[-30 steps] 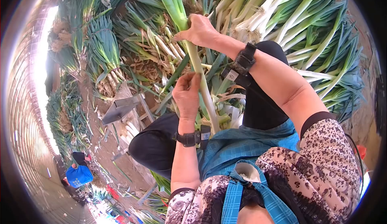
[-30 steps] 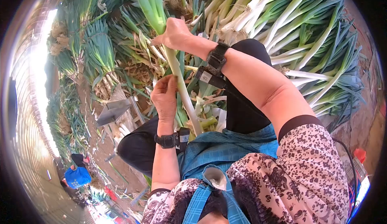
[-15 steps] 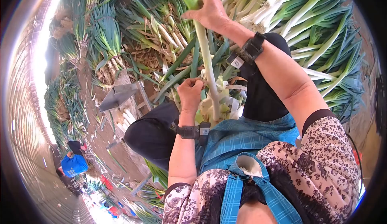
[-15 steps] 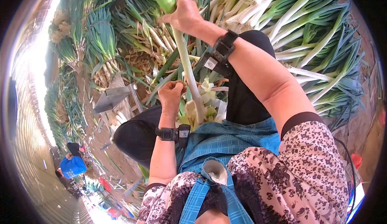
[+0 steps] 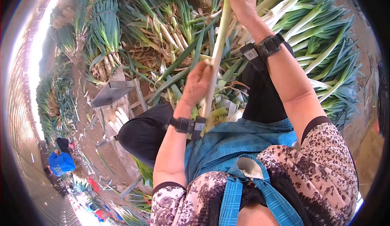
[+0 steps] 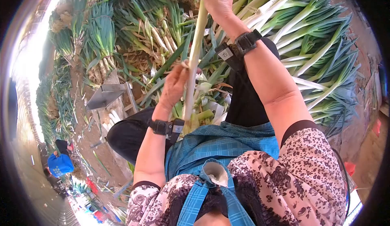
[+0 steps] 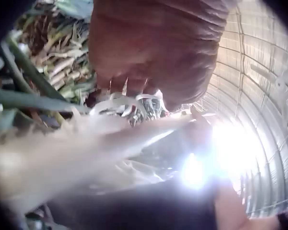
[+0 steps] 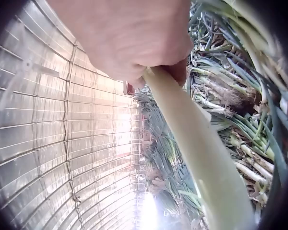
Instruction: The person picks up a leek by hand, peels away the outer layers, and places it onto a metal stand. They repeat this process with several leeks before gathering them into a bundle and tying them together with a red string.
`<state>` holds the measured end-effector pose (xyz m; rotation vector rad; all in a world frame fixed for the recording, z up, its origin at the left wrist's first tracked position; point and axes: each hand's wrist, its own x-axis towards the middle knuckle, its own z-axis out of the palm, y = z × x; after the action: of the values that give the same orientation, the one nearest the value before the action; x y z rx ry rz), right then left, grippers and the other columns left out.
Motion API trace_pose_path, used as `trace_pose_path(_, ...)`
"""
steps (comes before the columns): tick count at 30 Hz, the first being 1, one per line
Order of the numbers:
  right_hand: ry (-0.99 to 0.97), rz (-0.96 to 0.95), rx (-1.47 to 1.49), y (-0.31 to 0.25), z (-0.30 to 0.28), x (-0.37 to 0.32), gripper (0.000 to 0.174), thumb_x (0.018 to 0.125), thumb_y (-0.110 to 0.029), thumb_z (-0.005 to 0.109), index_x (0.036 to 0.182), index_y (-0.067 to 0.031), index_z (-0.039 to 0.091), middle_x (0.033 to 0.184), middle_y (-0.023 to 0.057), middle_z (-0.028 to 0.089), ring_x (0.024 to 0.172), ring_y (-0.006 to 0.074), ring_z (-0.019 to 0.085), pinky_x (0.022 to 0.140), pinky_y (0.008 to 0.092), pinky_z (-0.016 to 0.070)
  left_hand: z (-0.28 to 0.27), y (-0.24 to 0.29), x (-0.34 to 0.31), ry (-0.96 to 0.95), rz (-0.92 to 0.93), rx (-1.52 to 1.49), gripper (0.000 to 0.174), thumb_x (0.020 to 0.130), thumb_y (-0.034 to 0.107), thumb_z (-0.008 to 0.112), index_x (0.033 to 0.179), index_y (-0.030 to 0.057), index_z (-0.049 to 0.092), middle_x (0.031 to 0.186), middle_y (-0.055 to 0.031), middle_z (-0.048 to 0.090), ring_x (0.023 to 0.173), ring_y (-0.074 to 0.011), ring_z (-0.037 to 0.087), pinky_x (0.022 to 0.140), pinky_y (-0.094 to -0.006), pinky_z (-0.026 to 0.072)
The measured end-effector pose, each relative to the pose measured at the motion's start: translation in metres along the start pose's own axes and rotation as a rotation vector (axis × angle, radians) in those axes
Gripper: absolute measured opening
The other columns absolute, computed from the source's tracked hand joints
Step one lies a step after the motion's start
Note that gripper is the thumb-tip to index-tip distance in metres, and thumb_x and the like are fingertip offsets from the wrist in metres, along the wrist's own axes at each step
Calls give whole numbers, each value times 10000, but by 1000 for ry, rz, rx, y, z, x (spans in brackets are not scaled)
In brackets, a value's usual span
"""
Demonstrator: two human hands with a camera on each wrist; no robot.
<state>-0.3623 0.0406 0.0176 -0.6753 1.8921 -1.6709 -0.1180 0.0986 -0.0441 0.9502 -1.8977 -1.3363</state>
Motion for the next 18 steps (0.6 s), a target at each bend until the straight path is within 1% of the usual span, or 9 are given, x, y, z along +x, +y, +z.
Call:
trace_pose_path(1,2,-2,-9,14,3,11,273,845,-254,689,859,-10,568,732,72,543,656,167,526,579,376,423,7,6,-1,-184,-201,-168,320,969,253,446,1089,-8,589,780,-71,650,741,-169,616,713,-286,480)
trace_pose_path(2,55,70,224,22,3,18,272,819,-205,710,858,31,581,733,105,582,627,197,578,547,368,475,11,10,-2,-374,-401,-336,381,992,284,387,1118,-16,585,810,-71,653,752,-159,615,740,-277,474)
trace_pose_path(3,114,141,457,29,1,25,273,794,-156,731,856,71,593,735,138,622,599,227,630,516,359,528,13,11,-5,-386,-400,-345,381,992,284,387,1118,-16,585,810,-71,653,752,-159,615,740,-277,474)
trace_pose_path(4,121,109,506,35,-3,32,242,820,-135,695,836,76,578,691,123,594,518,217,591,425,348,484,14,12,-11,-386,-418,-312,411,996,302,362,1085,-20,601,809,-74,652,740,-153,612,723,-266,472)
trace_pose_path(6,140,184,510,36,-12,35,223,828,-123,689,873,66,581,719,119,604,544,203,588,441,340,485,13,21,-24,-330,-369,-201,417,996,270,353,944,-30,639,755,-80,632,666,-142,587,641,-258,467)
trace_pose_path(10,221,297,549,33,-23,46,193,833,-93,682,894,59,581,721,128,604,520,192,563,434,322,471,-6,20,-61,-266,-398,-128,364,984,208,379,868,-35,623,691,-74,594,597,-130,548,551,-262,433)
trace_pose_path(12,335,275,572,55,-37,82,175,824,-74,683,873,57,578,713,134,601,501,198,552,417,310,453,-24,21,-87,-215,-304,53,274,940,178,490,781,-26,581,604,-4,493,573,-84,431,513,-282,360)
trace_pose_path(15,397,181,655,73,-64,113,157,829,-74,673,847,39,564,694,138,586,500,212,542,414,330,443,-57,20,-135,-163,-427,64,242,916,136,508,753,-34,563,575,-31,469,563,-91,427,505,-282,354)
trace_pose_path(18,518,150,614,59,-81,114,197,843,-106,657,821,40,526,653,150,587,487,241,554,413,374,447,-82,13,-161,0,-590,105,238,890,171,572,754,-24,569,539,-90,493,508,-190,488,514,-340,402)
